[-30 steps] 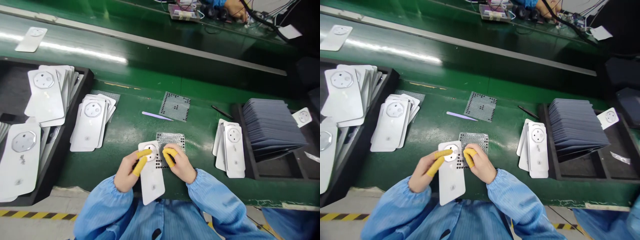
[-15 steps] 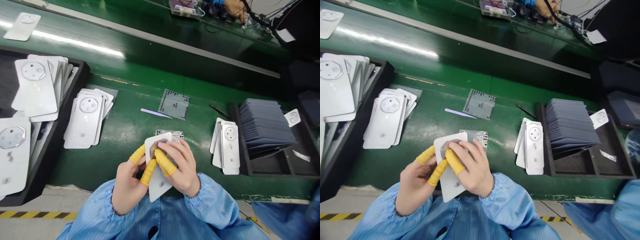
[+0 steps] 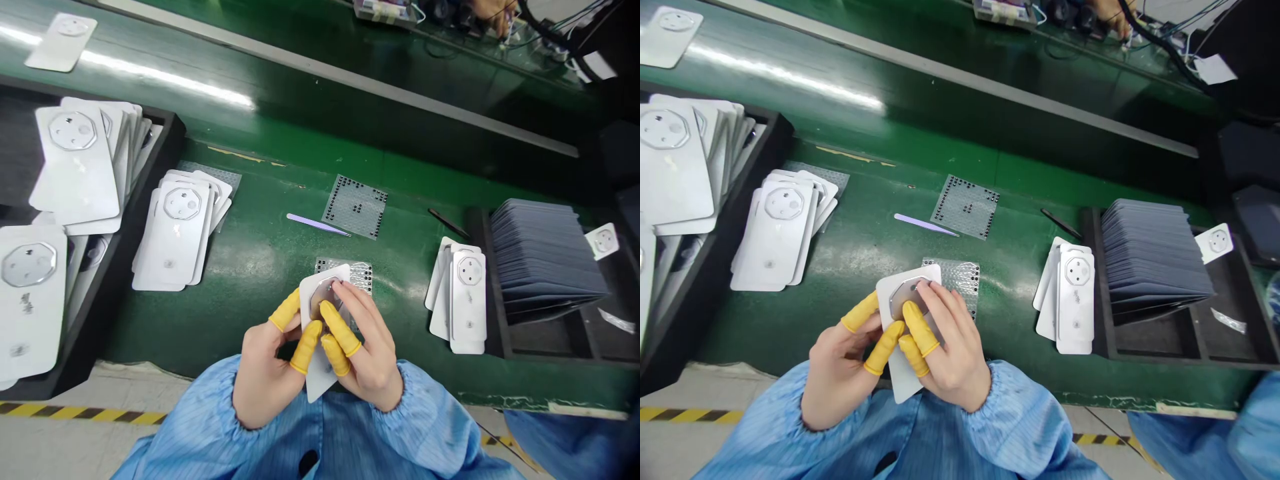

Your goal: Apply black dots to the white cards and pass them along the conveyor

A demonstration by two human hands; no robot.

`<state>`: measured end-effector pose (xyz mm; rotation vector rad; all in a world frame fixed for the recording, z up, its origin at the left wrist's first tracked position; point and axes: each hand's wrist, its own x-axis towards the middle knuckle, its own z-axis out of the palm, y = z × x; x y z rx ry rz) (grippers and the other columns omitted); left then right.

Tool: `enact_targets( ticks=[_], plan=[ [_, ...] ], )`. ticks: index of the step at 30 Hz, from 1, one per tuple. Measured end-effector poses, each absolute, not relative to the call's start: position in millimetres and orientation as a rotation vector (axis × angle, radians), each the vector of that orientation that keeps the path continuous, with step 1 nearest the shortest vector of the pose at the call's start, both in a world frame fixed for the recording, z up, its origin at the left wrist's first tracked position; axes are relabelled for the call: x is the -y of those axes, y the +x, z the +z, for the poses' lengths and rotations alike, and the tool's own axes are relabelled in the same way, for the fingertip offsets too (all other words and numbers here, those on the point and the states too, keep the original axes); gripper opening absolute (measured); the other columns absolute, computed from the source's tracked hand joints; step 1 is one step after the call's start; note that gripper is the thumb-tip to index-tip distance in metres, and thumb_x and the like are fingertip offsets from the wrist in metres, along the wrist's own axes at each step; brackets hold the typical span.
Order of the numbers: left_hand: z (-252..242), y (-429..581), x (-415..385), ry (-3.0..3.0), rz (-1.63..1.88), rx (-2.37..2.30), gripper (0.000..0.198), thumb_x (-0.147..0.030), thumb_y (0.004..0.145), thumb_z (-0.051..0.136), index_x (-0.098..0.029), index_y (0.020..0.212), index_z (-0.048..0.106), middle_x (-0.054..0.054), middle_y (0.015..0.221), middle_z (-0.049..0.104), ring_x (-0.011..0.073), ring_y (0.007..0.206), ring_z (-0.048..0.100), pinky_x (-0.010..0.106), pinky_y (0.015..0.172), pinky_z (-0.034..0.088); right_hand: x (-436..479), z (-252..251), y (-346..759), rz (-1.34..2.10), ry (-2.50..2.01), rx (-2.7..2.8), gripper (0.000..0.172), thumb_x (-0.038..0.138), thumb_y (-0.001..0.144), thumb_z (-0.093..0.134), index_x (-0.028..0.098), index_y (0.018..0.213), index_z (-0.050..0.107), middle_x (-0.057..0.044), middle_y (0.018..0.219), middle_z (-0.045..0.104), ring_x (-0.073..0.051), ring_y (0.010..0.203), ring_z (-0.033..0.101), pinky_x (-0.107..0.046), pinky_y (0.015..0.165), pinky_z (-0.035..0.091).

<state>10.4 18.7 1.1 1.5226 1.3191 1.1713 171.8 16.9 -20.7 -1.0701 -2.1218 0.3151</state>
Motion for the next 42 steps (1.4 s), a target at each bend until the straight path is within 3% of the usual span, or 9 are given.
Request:
enact_targets(
  ticks=[9, 14, 20, 22, 26, 32, 35, 38, 42],
  plan=[
    [3, 8, -17, 1.628, 1.104, -1.414, 0.027, -0.008, 0.072, 0.062, -0.014, 0.098, 0.07, 0.004, 0.077, 0.078, 0.0138, 0.059, 0.073, 0.015, 0.058, 0.057, -22, -7, 174, 0.257, -1.079, 2.267, 0.029, 0.018, 0.092, 0.047, 0.009, 0.117, 0.059, -0.026, 0.137, 0.047, -0.037, 0.129, 0.045, -0.059, 0.098, 0.046],
    [-1, 6, -17, 1.563, 1.134, -1.443, 0.023, -0.006, 0.071, 0.064, -0.017, 0.09, 0.072, 0.0, 0.07, 0.076, 0.0119, 0.054, 0.069, 0.015, 0.055, 0.055, -16, -15, 167, 0.395, -1.108, 2.275, 0.048, 0.023, 0.094, 0.044, 0.004, 0.137, 0.042, -0.027, 0.15, 0.029, -0.038, 0.139, 0.03, -0.058, 0.104, 0.043],
    [-11, 17, -23, 1.02, 1.109, -1.084, 0.034, -0.012, 0.084, 0.064, -0.022, 0.116, 0.065, 0.003, 0.093, 0.078, 0.0148, 0.073, 0.074, 0.018, 0.065, 0.058, -15, -33, 172, 0.657, -1.163, 1.868, 0.054, 0.019, 0.094, 0.046, 0.029, 0.145, 0.035, -0.005, 0.16, 0.014, -0.031, 0.143, 0.028, -0.057, 0.112, 0.036],
    [-11, 22, -28, 0.861, 1.099, -0.975, 0.034, -0.017, 0.087, 0.063, -0.023, 0.12, 0.061, 0.004, 0.098, 0.078, 0.0148, 0.078, 0.074, 0.018, 0.067, 0.059, -16, -36, 171, 0.769, -1.254, 1.616, 0.058, 0.019, 0.093, 0.049, 0.032, 0.146, 0.031, -0.005, 0.159, 0.019, -0.029, 0.143, 0.031, -0.054, 0.112, 0.039],
    [-12, 32, -37, 0.742, 1.178, -1.014, 0.023, -0.024, 0.083, 0.07, -0.017, 0.104, 0.066, 0.006, 0.097, 0.078, 0.0144, 0.077, 0.074, 0.017, 0.068, 0.058, -22, -40, 165, 0.992, -1.254, 1.253, 0.065, 0.023, 0.089, 0.058, 0.032, 0.146, 0.028, -0.008, 0.154, 0.032, -0.024, 0.132, 0.048, -0.044, 0.106, 0.049],
    [-25, 40, -36, 0.901, 1.071, -1.224, 0.032, -0.035, 0.085, 0.062, -0.006, 0.095, 0.07, 0.016, 0.085, 0.078, 0.0234, 0.07, 0.075, 0.025, 0.059, 0.059, -24, -45, 170, 1.072, -1.418, 1.091, 0.072, 0.027, 0.078, 0.073, 0.03, 0.141, 0.038, -0.009, 0.151, 0.038, -0.025, 0.128, 0.052, -0.04, 0.104, 0.049],
    [-33, 42, -35, 1.002, 1.092, -1.297, 0.034, -0.033, 0.086, 0.059, -0.003, 0.096, 0.073, 0.018, 0.088, 0.077, 0.0267, 0.074, 0.075, 0.029, 0.063, 0.06, -27, -54, 173, 1.123, -1.416, 1.049, 0.077, 0.032, 0.077, 0.073, 0.028, 0.144, 0.035, -0.012, 0.14, 0.051, -0.023, 0.112, 0.064, -0.038, 0.092, 0.056],
    [-39, 47, -33, 1.12, 1.087, -1.355, 0.032, -0.031, 0.088, 0.056, -0.006, 0.098, 0.073, 0.015, 0.09, 0.078, 0.0253, 0.079, 0.075, 0.029, 0.068, 0.06, -28, -65, 172, 1.109, -1.413, 1.129, 0.075, 0.036, 0.078, 0.073, 0.022, 0.143, 0.039, -0.013, 0.12, 0.066, -0.024, 0.1, 0.069, -0.037, 0.085, 0.058],
    [-37, 39, -41, 1.334, 1.02, -1.425, 0.022, -0.03, 0.085, 0.059, -0.014, 0.092, 0.074, 0.006, 0.079, 0.078, 0.019, 0.069, 0.073, 0.025, 0.064, 0.059, -23, -61, 193, 0.953, -1.52, 1.239, 0.072, 0.042, 0.078, 0.072, 0.019, 0.14, 0.045, -0.011, 0.111, 0.072, -0.026, 0.1, 0.07, -0.039, 0.087, 0.058]
  ],
)
